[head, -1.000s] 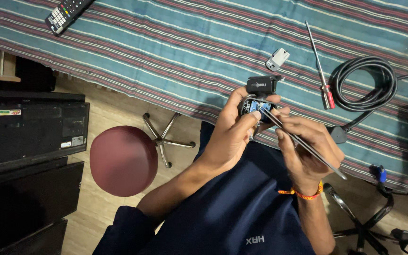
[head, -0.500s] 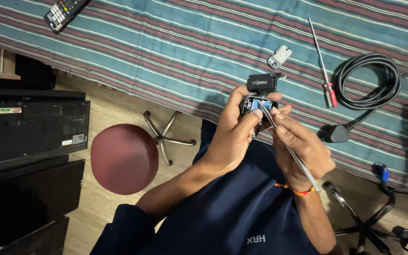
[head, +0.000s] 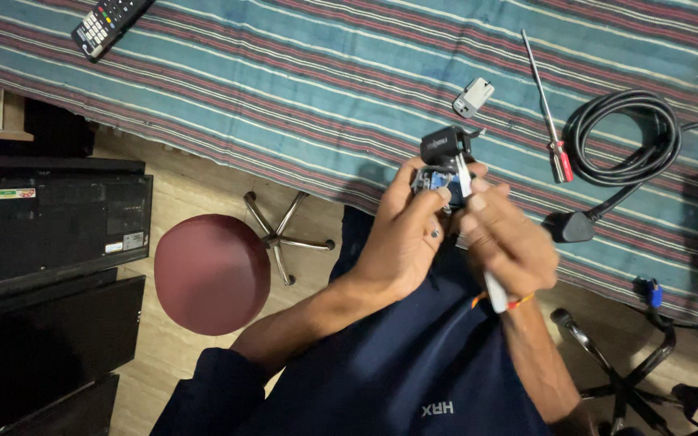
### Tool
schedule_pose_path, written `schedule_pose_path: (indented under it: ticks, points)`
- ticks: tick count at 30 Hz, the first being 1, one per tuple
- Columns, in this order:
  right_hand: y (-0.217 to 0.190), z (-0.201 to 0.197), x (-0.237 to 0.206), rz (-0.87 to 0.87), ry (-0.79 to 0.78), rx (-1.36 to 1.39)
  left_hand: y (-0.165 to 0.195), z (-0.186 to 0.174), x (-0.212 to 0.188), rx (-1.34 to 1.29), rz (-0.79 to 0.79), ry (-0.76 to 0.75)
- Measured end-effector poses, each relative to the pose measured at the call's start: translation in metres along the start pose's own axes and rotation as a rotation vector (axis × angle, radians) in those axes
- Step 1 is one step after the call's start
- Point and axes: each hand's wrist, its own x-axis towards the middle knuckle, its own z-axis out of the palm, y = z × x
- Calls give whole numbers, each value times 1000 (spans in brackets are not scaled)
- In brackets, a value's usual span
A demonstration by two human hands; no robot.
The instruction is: The person takes a small camera with a mounting bracket from a tool drawer, opens its casing, and uses a screwdriver to work on the internal board and wiring. They then plug the camera's power cable into a power strip and hold the camera as its light turns on.
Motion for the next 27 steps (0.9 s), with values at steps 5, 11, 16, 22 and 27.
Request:
schedule_pose_path:
  ticks: [5,11,16,22,27]
  points:
    - [-3,3,-12,267,103,108,-2,-3,4,38,43,13]
    - [-10,-15,-4,564,0,323,8,1,5,83,52,5]
    - [-11,-19,13,476,-96,225,6,3,6,100,77,-28]
    - [-16,-25,26,418,-176,102,5,4,7,180,86,-26]
    - [-22,-19,34,309,-170,6,5,4,8,235,113,-21]
